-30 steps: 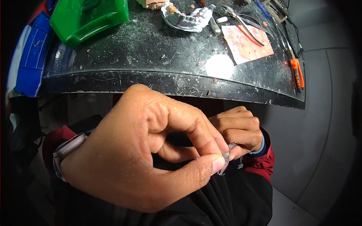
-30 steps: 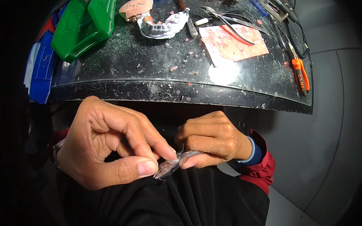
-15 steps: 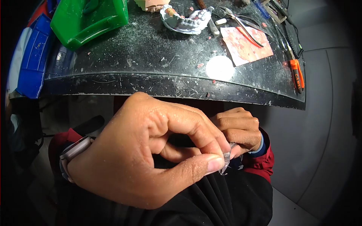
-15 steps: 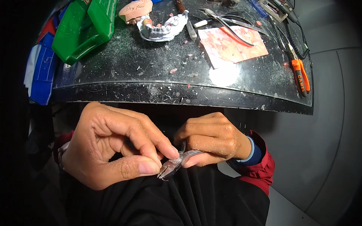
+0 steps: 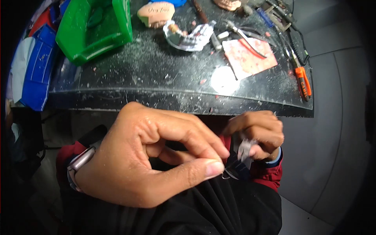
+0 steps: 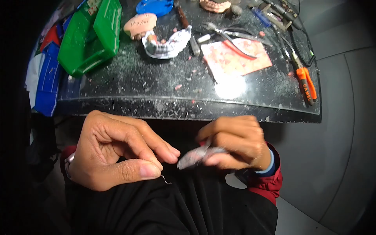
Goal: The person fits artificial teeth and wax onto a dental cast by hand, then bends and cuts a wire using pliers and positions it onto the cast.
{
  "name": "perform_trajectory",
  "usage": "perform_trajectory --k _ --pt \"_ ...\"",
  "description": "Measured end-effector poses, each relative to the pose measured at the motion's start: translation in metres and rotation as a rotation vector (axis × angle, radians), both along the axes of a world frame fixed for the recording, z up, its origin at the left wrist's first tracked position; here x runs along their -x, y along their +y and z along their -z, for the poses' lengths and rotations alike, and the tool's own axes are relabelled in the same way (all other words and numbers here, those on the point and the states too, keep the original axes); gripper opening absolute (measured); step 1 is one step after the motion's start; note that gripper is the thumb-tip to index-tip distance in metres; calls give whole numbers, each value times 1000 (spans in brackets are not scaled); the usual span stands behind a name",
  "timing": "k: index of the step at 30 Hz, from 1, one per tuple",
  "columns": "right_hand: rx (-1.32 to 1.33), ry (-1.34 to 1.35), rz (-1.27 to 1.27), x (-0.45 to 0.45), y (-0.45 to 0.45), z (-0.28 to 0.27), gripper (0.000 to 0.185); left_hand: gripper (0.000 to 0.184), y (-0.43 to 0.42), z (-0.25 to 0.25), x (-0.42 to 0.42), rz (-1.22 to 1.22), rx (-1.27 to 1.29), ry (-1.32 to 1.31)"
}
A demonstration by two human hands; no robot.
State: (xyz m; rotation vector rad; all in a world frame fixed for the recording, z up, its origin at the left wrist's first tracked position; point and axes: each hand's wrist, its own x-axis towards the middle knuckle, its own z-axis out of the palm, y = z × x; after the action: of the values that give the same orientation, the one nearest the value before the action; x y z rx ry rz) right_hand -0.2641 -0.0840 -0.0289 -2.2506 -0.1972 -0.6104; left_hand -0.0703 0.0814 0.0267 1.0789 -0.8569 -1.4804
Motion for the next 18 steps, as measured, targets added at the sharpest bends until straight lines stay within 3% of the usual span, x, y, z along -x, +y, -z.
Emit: perform_trajectory --k 2,4,5,9,12,14,18 --pt "286 188 381 5 0 -31 38 4 0 0 -3 -34 8 -47" --pt "603 152 629 -1 -13 -28 17 6 -1 5 -5 -87 107 -76" --pt "675 213 679 -3 -17 -26 17 6 -2 7 -7 -113 149 -90" --pt "676 256 684 -16 -24 -15 20 10 -5 4 -8 -222 206 -118" --pt "756 120 688 -18 -42 -22 18 11 -5 1 -12 -270 256 -148" --pt "602 73 698 -28 -66 -26 22 12 -5 -1 -12 -278 280 -161" --pt "605 261 568 -45 -90 -24 15 12 -6 -8 -11 -276 310 -210"
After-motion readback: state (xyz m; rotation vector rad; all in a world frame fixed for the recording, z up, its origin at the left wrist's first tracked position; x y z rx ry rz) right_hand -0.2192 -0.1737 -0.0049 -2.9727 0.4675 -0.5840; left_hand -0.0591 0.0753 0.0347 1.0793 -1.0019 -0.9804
